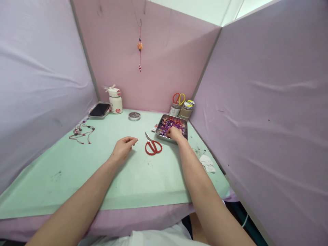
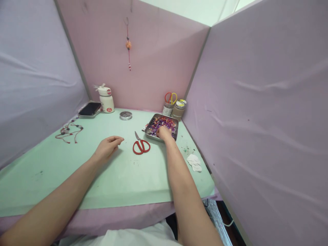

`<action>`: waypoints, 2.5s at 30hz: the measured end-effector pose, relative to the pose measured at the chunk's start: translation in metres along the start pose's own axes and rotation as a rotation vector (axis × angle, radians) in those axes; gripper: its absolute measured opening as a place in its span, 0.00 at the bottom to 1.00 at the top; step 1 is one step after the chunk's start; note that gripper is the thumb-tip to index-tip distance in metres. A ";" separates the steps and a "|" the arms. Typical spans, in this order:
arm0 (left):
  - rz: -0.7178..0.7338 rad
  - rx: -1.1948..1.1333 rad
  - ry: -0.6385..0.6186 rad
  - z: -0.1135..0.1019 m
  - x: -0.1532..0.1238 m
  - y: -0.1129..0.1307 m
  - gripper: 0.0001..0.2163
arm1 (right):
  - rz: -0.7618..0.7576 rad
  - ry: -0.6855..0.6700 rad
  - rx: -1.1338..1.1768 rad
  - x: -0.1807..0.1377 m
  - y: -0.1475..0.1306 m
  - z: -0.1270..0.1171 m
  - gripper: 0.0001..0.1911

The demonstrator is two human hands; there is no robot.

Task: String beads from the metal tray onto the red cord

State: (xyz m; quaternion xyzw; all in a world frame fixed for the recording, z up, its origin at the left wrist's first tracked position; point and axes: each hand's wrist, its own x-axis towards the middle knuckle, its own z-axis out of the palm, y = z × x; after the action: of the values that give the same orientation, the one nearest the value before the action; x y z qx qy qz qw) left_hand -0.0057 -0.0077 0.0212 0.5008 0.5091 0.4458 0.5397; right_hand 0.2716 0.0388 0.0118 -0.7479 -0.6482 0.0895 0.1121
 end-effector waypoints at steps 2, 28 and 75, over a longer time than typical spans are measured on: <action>0.003 -0.004 0.003 0.000 0.000 0.000 0.17 | 0.000 -0.008 -0.005 0.000 0.001 -0.001 0.08; 0.174 -0.118 0.124 -0.001 0.004 -0.007 0.13 | -0.073 -0.268 1.700 -0.051 -0.101 0.041 0.16; 0.354 0.172 0.063 0.000 0.005 -0.011 0.09 | -0.269 -0.037 1.395 -0.059 -0.112 0.050 0.11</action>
State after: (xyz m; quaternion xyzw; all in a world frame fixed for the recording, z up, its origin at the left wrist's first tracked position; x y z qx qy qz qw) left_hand -0.0059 -0.0040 0.0095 0.6126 0.4658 0.5041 0.3920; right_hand 0.1431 -0.0015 -0.0053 -0.4138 -0.5282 0.4816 0.5638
